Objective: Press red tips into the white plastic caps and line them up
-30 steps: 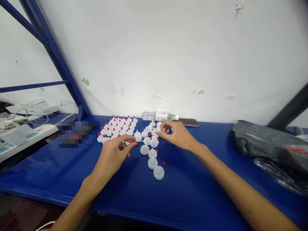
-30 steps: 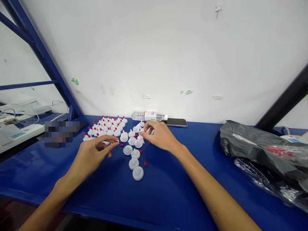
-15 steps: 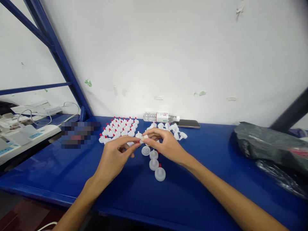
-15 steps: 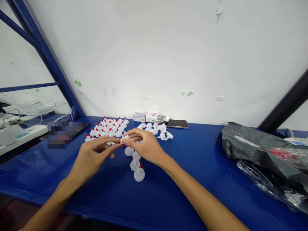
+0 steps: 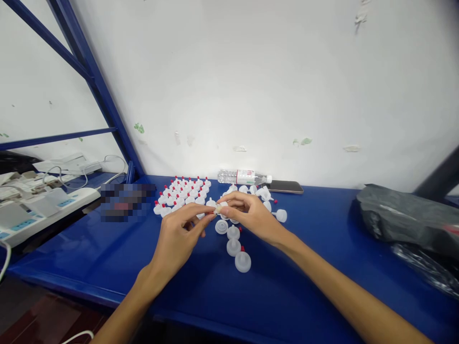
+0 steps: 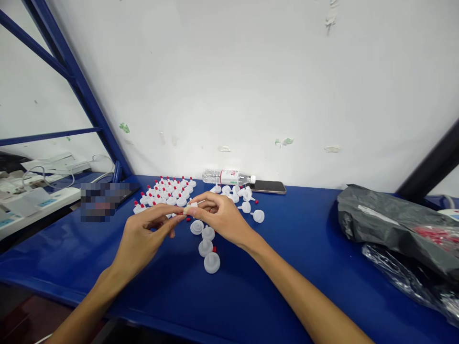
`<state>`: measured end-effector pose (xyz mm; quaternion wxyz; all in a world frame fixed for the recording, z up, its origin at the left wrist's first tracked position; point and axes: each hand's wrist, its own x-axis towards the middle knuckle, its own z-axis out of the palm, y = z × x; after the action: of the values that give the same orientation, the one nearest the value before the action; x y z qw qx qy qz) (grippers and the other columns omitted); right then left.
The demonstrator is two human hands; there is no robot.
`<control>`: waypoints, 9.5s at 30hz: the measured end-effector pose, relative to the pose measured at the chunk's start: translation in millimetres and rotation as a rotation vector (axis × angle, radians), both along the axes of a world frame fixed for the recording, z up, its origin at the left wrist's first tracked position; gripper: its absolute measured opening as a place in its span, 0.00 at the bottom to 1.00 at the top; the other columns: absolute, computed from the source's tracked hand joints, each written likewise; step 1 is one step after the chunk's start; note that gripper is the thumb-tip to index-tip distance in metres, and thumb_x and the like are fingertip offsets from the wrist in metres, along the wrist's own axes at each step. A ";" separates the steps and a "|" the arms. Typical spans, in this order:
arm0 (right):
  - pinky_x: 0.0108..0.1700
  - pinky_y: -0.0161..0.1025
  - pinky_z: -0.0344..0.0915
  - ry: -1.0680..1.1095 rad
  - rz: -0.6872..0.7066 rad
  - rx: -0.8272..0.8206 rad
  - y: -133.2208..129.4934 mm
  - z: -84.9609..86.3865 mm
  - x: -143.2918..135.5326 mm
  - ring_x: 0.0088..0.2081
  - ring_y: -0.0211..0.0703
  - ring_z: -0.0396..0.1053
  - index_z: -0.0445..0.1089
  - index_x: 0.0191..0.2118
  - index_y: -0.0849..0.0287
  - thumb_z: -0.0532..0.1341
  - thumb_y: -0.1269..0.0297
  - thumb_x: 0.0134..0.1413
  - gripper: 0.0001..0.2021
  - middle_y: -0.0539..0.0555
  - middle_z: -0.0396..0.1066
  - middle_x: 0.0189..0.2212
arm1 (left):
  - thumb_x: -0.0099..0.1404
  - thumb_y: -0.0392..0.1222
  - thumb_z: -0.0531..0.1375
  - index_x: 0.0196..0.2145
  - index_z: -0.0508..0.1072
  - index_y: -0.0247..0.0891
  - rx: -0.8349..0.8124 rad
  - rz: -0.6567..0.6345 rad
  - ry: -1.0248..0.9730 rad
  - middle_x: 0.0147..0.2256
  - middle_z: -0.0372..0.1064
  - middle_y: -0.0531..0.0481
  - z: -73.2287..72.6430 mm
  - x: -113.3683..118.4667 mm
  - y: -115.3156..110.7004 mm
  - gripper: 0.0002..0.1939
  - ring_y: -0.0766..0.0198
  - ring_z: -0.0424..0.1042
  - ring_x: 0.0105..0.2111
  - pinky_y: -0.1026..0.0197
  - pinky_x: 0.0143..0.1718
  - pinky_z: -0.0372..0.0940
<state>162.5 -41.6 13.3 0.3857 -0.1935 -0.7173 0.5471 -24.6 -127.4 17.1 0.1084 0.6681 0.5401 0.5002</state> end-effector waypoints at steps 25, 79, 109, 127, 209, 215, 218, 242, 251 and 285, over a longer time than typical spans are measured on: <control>0.46 0.39 0.65 0.057 -0.028 -0.053 -22.8 8.0 -11.5 0.44 0.42 0.72 0.69 0.50 0.53 0.58 0.49 0.65 0.16 0.53 0.75 0.45 | 0.64 0.55 0.61 0.37 0.78 0.40 -0.147 0.191 0.072 0.25 0.77 0.52 38.1 -27.6 -6.3 0.16 0.64 0.71 0.21 0.65 0.22 0.59; 0.35 0.36 0.64 0.061 -0.251 0.069 -17.0 4.9 -10.0 0.30 0.37 0.69 0.73 0.38 0.56 0.53 0.56 0.69 0.14 0.50 0.72 0.32 | 0.66 0.49 0.49 0.34 0.80 0.39 -0.498 0.412 0.750 0.36 0.80 0.41 5.8 -103.7 30.2 0.21 0.48 0.77 0.35 0.57 0.34 0.59; 0.35 0.37 0.65 0.007 -0.249 0.092 -19.6 8.0 -9.1 0.29 0.37 0.69 0.72 0.37 0.56 0.53 0.57 0.69 0.14 0.49 0.72 0.31 | 0.68 0.49 0.50 0.35 0.81 0.39 -0.402 0.168 0.671 0.37 0.80 0.43 8.8 -64.0 21.8 0.20 0.52 0.76 0.37 0.57 0.39 0.63; 0.36 0.41 0.56 -0.413 -0.507 0.551 -4.9 4.9 3.7 0.31 0.42 0.67 0.72 0.39 0.55 0.55 0.66 0.66 0.08 0.53 0.74 0.35 | 0.72 0.46 0.50 0.50 0.78 0.40 -0.333 0.010 0.582 0.47 0.78 0.45 -1.1 -37.2 20.0 0.20 0.54 0.75 0.45 0.55 0.49 0.66; 0.52 0.44 0.60 -0.268 -0.368 0.527 -31.4 5.5 -10.3 0.32 0.39 0.74 0.64 0.46 0.53 0.66 0.55 0.59 0.15 0.46 0.78 0.35 | 0.63 0.55 0.61 0.48 0.81 0.36 -0.241 0.092 -0.096 0.30 0.79 0.48 17.5 2.1 2.3 0.24 0.64 0.67 0.21 0.65 0.20 0.56; 0.39 0.38 0.62 -0.256 -0.485 0.527 -25.3 13.5 -2.4 0.31 0.40 0.73 0.64 0.48 0.55 0.53 0.63 0.69 0.07 0.48 0.76 0.30 | 0.63 0.54 0.58 0.43 0.83 0.41 -0.281 0.267 0.272 0.35 0.81 0.48 27.4 -32.0 3.5 0.20 0.60 0.71 0.24 0.62 0.24 0.61; 0.39 0.38 0.62 -0.285 -0.496 0.549 -23.6 11.3 -1.9 0.33 0.42 0.72 0.65 0.49 0.55 0.52 0.65 0.68 0.09 0.49 0.76 0.30 | 0.61 0.53 0.58 0.37 0.83 0.42 -0.455 0.213 0.405 0.29 0.79 0.49 23.4 -61.3 2.6 0.17 0.59 0.71 0.21 0.61 0.24 0.62; 0.50 0.40 0.58 -0.357 -0.436 0.702 -27.3 5.6 -5.7 0.32 0.40 0.69 0.68 0.48 0.55 0.52 0.71 0.67 0.10 0.46 0.74 0.28 | 0.57 0.48 0.60 0.34 0.79 0.40 -0.560 0.450 0.377 0.32 0.80 0.46 1.9 -121.3 28.1 0.12 0.54 0.79 0.29 0.61 0.28 0.70; 0.53 0.42 0.55 -0.447 -0.472 0.889 -18.3 2.6 -2.1 0.32 0.42 0.67 0.68 0.49 0.58 0.52 0.72 0.67 0.11 0.48 0.75 0.28 | 0.60 0.43 0.57 0.42 0.76 0.36 -0.547 0.460 0.434 0.39 0.80 0.40 4.6 -113.6 31.4 0.15 0.52 0.78 0.31 0.57 0.33 0.70; 0.43 0.41 0.54 -0.947 -0.357 1.051 2.0 12.9 17.4 0.37 0.46 0.71 0.72 0.41 0.59 0.50 0.64 0.72 0.14 0.56 0.77 0.34 | 0.65 0.44 0.61 0.41 0.72 0.45 -0.428 0.014 0.487 0.38 0.73 0.55 -12.4 3.0 9.1 0.07 0.63 0.70 0.30 0.61 0.32 0.58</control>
<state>179.9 -39.6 26.2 0.1594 -0.3129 -0.9326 -0.0832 -21.5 -118.3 4.7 0.1106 0.7264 0.6477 0.2014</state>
